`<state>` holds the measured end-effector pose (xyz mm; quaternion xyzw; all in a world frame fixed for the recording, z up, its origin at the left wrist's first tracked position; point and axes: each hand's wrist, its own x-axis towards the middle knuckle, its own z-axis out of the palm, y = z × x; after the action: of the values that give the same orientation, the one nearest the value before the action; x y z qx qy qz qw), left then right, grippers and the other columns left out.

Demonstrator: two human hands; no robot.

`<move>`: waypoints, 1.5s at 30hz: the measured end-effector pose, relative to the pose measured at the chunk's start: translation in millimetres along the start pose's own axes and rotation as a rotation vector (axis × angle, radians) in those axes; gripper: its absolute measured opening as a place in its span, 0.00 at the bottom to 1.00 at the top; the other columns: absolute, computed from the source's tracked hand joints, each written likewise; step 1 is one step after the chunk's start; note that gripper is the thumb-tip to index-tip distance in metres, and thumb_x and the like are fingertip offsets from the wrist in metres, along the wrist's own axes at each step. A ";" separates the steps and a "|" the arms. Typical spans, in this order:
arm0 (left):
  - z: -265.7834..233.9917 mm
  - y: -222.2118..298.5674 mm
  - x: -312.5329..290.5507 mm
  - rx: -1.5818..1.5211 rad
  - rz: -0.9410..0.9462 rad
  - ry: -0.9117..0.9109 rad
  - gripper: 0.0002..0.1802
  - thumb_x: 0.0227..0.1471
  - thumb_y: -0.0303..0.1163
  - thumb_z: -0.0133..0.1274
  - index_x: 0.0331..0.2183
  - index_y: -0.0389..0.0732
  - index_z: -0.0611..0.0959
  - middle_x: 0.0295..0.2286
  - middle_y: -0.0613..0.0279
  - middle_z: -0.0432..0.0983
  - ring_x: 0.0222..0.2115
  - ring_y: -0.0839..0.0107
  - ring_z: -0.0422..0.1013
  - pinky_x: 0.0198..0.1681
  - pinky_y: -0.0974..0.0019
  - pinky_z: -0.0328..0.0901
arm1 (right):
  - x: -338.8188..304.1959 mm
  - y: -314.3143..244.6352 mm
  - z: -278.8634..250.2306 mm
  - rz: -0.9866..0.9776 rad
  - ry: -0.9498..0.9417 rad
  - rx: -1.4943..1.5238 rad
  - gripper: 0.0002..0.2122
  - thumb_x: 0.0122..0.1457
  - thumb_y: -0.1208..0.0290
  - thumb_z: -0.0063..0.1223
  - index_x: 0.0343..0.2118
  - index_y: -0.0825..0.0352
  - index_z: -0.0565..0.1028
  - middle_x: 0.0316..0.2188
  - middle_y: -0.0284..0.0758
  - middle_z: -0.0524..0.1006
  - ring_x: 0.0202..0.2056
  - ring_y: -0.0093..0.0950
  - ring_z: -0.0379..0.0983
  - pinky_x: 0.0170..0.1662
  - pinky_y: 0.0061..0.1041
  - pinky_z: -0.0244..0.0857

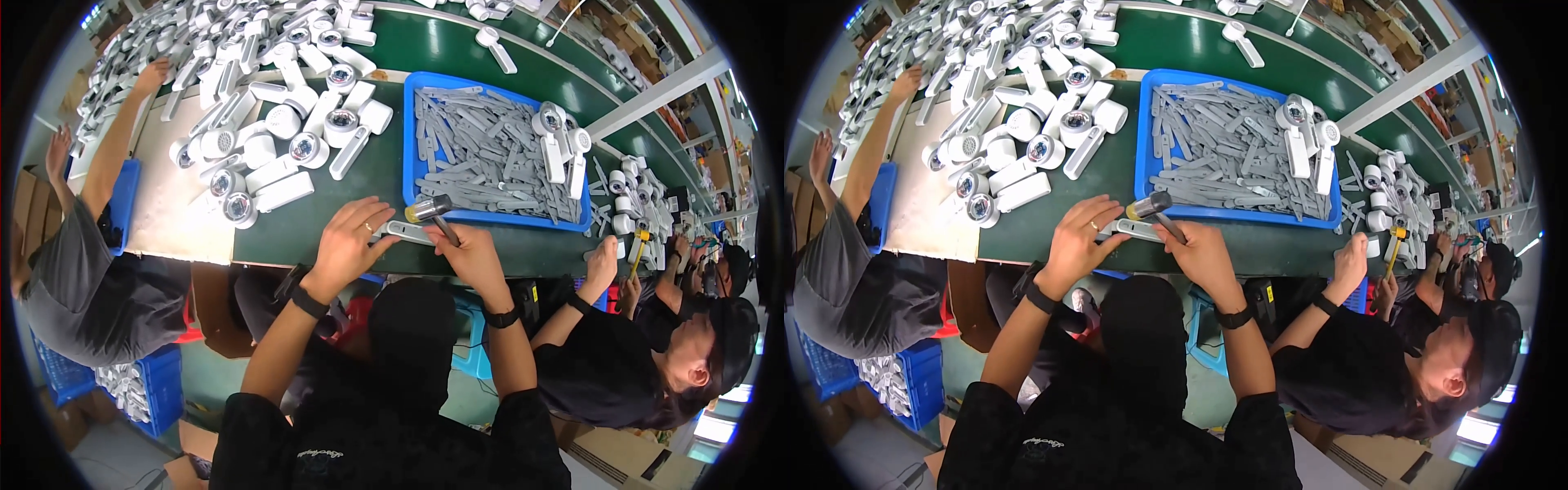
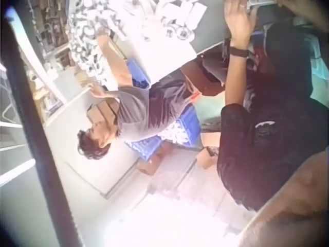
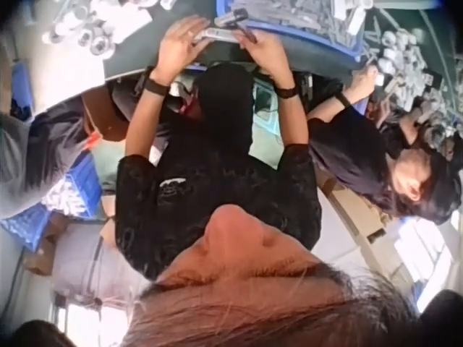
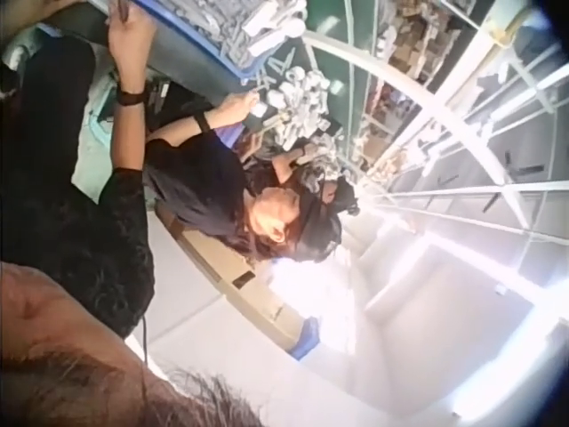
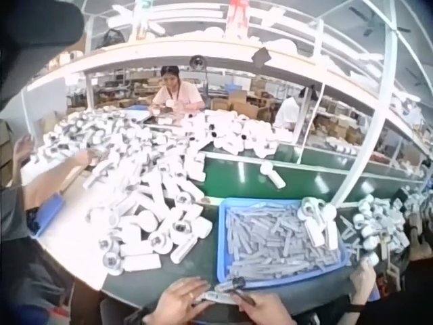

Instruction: Assemble plastic components by tapping a metal part into place using a small hammer.

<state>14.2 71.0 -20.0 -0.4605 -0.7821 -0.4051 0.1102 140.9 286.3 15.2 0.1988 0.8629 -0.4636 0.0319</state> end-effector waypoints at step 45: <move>10.3 2.5 42.2 0.007 0.395 -0.298 0.11 0.52 0.26 0.66 0.40 0.40 0.89 0.35 0.60 0.84 0.33 0.60 0.79 0.44 0.58 0.76 | -84.8 9.3 10.1 -0.185 0.568 -0.222 0.15 0.69 0.72 0.55 0.57 0.62 0.79 0.26 0.40 0.78 0.24 0.40 0.76 0.28 0.32 0.69</move>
<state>-5.0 105.8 -2.3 -0.6586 -0.6860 -0.3006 0.0721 221.0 256.2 22.4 0.2362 0.8969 -0.2936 -0.2314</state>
